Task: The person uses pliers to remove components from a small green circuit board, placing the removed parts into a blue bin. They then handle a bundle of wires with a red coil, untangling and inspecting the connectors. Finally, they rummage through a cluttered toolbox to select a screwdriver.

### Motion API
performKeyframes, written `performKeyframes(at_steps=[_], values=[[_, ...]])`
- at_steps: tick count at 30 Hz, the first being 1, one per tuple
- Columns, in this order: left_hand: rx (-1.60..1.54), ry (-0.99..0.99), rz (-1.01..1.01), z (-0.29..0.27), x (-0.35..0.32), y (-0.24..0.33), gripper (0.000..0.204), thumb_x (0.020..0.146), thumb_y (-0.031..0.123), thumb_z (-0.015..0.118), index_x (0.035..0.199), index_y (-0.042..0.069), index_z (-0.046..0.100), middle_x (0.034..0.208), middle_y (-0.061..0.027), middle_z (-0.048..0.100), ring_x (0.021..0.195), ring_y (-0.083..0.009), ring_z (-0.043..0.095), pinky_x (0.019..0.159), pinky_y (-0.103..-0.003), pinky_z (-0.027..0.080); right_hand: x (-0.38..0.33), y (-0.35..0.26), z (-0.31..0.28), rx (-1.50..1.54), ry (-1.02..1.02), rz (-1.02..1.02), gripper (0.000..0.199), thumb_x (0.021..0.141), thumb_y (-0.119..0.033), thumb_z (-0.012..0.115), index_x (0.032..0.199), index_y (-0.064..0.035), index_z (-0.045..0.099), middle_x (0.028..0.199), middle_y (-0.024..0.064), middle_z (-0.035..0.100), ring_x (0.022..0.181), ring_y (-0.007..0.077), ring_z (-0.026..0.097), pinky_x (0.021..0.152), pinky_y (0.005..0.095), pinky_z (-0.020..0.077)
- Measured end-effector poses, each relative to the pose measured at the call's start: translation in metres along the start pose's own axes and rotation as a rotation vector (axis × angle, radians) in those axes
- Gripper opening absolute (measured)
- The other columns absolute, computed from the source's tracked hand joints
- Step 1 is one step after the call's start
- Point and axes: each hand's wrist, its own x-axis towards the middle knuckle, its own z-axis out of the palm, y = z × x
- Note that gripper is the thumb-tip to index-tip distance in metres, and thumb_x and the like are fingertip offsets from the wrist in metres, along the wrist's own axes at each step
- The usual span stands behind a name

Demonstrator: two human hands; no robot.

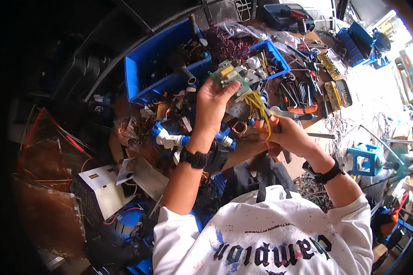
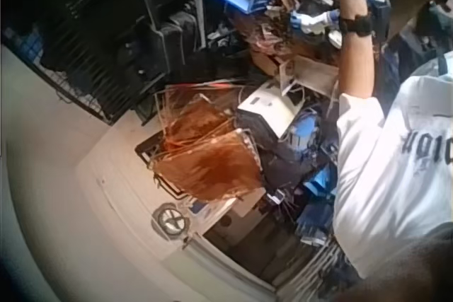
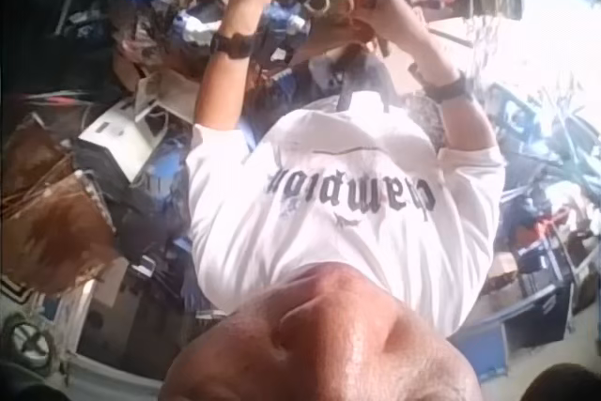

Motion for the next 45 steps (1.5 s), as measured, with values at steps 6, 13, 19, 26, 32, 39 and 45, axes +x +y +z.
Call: performKeyframes(at_steps=[6, 13, 19, 26, 32, 39, 45], values=[[-0.244, 0.088, -0.323, -0.024, 0.024, -0.062, 0.027, 0.090, 0.016, 0.063, 0.115, 0.008, 0.060, 0.106, -0.0042, 0.065, 0.092, -0.0151, 0.064, 0.072, -0.030, 0.057, 0.053, 0.031, -0.002, 0.127, -0.036, 0.102, 0.015, 0.086, -0.011, 0.064, 0.082, -0.0012, 0.053, 0.062, 0.0066, 0.060, 0.048, 0.0161, 0.061, 0.040, 0.0274, 0.0476], [-0.191, 0.227, -0.460, -0.035, 0.026, -0.128, 0.038, 0.092, 0.031, 0.060, 0.118, 0.004, 0.056, 0.112, -0.0070, 0.060, 0.100, -0.0200, 0.063, 0.079, -0.034, 0.053, 0.107, 0.057, -0.013, 0.257, -0.010, 0.338, 0.016, 0.086, -0.012, 0.065, 0.086, -0.0007, 0.054, 0.062, 0.0086, 0.059, 0.048, 0.0193, 0.061, 0.044, 0.0329, 0.0534], [0.136, 0.417, -0.340, -0.009, -0.034, -0.163, 0.030, 0.093, 0.032, 0.059, 0.109, 0.008, 0.054, 0.096, -0.0012, 0.058, 0.083, -0.0105, 0.055, 0.068, -0.026, 0.047, 0.145, 0.065, -0.017, 0.374, 0.074, 0.431, 0.011, 0.089, -0.011, 0.061, 0.096, -0.0052, 0.054, 0.068, 0.0069, 0.058, 0.053, 0.0189, 0.061, 0.045, 0.0306, 0.0534], [-0.570, 0.046, -0.898, -0.006, -0.046, -0.173, 0.040, 0.099, 0.050, 0.037, 0.095, 0.014, 0.054, 0.075, 0.0013, 0.057, 0.064, -0.0117, 0.058, 0.054, -0.030, 0.050, 0.170, 0.073, -0.011, 0.481, 0.051, 0.502, 0.014, 0.091, -0.017, 0.061, 0.101, -0.0072, 0.056, 0.068, 0.0032, 0.059, 0.050, 0.0143, 0.059, 0.044, 0.0270, 0.0515], [-0.629, 0.135, -0.968, -0.010, -0.039, -0.177, 0.042, 0.098, 0.050, 0.037, 0.074, 0.018, 0.047, 0.058, 0.0044, 0.047, 0.046, -0.0098, 0.050, 0.038, -0.026, 0.040, 0.175, 0.076, -0.006, 0.361, 0.018, 0.457, 0.022, 0.092, -0.020, 0.061, 0.104, -0.0049, 0.051, 0.068, 0.0047, 0.057, 0.048, 0.0140, 0.058, 0.043, 0.0289, 0.0508], [-0.516, 0.249, -1.075, -0.006, -0.032, -0.173, 0.050, 0.098, 0.055, 0.035, 0.063, 0.019, 0.039, 0.050, 0.0061, 0.033, 0.035, -0.0067, 0.025, 0.034, -0.023, 0.016, 0.181, 0.071, 0.005, 0.249, 0.071, 0.462, 0.021, 0.096, -0.020, 0.052, 0.110, -0.0047, 0.050, 0.067, 0.0021, 0.054, 0.049, 0.0111, 0.054, 0.044, 0.0242, 0.0462], [-0.452, 0.254, -1.021, -0.004, -0.027, -0.171, 0.048, 0.098, 0.054, 0.034, 0.068, 0.018, 0.040, 0.049, 0.0070, 0.030, 0.035, -0.0060, 0.023, 0.034, -0.023, 0.015, 0.188, 0.067, 0.010, 0.201, 0.100, 0.426, 0.016, 0.096, -0.018, 0.050, 0.104, -0.0046, 0.051, 0.067, 0.0001, 0.051, 0.049, 0.0077, 0.047, 0.043, 0.0235, 0.0391]])
